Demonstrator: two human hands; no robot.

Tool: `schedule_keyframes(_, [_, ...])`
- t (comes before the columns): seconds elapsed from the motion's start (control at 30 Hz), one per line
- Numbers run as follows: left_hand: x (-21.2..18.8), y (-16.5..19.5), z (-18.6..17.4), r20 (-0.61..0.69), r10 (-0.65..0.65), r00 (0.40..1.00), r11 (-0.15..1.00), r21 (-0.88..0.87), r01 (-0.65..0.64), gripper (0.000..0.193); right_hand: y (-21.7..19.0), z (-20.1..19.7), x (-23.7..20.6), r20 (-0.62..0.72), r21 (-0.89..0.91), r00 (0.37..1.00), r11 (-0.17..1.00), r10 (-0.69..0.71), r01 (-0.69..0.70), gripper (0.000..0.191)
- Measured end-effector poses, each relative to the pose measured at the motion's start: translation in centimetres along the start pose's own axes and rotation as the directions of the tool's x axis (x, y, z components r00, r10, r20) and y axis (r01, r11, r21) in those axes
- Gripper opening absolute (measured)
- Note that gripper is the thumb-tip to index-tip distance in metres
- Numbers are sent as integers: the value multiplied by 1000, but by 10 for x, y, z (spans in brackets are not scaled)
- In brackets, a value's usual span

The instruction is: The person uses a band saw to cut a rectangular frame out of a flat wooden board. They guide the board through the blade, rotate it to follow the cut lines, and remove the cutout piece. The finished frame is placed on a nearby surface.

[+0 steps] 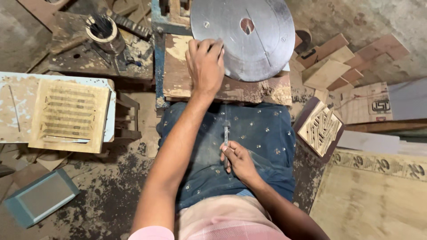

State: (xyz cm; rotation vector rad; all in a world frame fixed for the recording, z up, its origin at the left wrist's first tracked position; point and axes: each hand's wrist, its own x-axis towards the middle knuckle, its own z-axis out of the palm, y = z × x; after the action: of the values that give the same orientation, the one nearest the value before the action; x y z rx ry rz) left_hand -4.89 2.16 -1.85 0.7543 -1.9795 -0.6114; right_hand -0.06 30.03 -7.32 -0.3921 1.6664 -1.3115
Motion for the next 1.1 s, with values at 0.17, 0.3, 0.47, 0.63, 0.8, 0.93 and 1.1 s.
schedule_keyframes(0.17, [7,-4,2,43,-26,999,992,-119,31,38,9,-1,-1,-6,24,1000,1000,5,-5,19])
schedule_keyframes(0.3, [2,-2,-8,-10,40,999,985,-168,-42,40,10,-2,-1,-7,-1,1000,1000,8,-8,20])
schedule_keyframes(0.47, [0,-3,-13,-4,41,999,960,-276,-40,47,5,-2,-1,-14,-15,1000,1000,2,-2,20])
schedule_keyframes(0.63, [-42,-7,-29,-149,4,989,962,-270,-44,53,-7,-1,-1,-55,-123,998,992,-20,13,18])
schedule_keyframes(0.8, [-146,-7,-52,411,-605,681,352,-629,693,52,-27,16,14,-1,-524,950,809,-313,266,17])
schedule_keyframes(0.93, [-185,-27,-63,718,-621,314,-222,-545,808,40,-40,48,39,271,-698,866,534,-420,478,20])
schedule_keyframes(1.1, [-139,-105,-66,403,-850,338,3,-640,769,32,-59,57,58,424,-658,848,535,-319,530,35])
